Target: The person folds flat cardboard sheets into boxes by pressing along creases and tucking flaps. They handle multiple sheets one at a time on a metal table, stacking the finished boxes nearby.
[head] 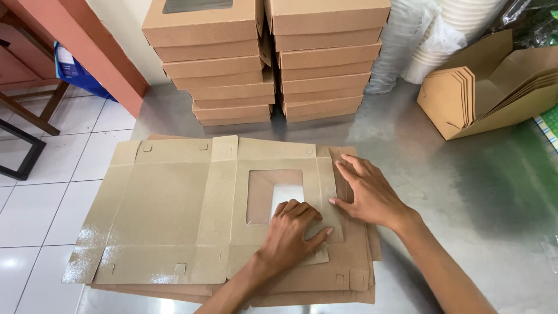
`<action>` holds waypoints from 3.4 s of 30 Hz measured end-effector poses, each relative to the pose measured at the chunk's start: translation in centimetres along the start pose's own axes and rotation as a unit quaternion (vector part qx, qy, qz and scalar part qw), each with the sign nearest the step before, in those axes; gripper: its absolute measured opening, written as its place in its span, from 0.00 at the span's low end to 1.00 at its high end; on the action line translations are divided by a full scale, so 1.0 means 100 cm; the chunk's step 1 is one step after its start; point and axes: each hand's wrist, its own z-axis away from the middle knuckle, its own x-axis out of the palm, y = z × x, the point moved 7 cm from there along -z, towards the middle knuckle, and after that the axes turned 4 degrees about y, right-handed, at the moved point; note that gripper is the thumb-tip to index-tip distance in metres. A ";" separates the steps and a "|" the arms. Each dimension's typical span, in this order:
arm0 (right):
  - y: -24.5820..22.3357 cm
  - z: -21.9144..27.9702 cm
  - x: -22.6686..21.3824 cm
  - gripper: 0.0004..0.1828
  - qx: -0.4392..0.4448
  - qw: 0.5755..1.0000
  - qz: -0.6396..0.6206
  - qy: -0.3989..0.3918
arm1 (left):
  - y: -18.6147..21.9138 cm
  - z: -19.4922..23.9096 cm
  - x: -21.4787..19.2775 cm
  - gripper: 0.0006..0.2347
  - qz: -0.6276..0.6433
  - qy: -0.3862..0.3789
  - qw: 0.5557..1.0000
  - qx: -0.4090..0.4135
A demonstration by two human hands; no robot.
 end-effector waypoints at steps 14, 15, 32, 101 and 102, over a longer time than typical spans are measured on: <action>-0.022 0.022 0.012 0.58 -0.184 0.953 -0.210 -0.116 | -0.003 0.005 0.001 0.11 0.025 0.006 0.999 0.024; -0.021 0.023 0.013 0.59 -0.179 0.953 -0.208 -0.127 | -0.003 0.007 0.002 0.10 0.032 0.003 0.999 0.030; -0.027 0.025 0.019 0.66 -0.155 0.957 -0.175 -0.175 | 0.004 0.008 -0.008 0.02 0.098 -0.006 0.991 0.087; -0.026 0.030 0.022 0.66 -0.089 0.972 -0.130 -0.173 | 0.009 0.014 -0.002 0.16 0.051 -0.052 0.987 0.142; -0.028 0.031 0.024 0.66 -0.088 0.973 -0.128 -0.172 | 0.009 0.015 -0.005 0.16 0.054 -0.048 0.987 0.140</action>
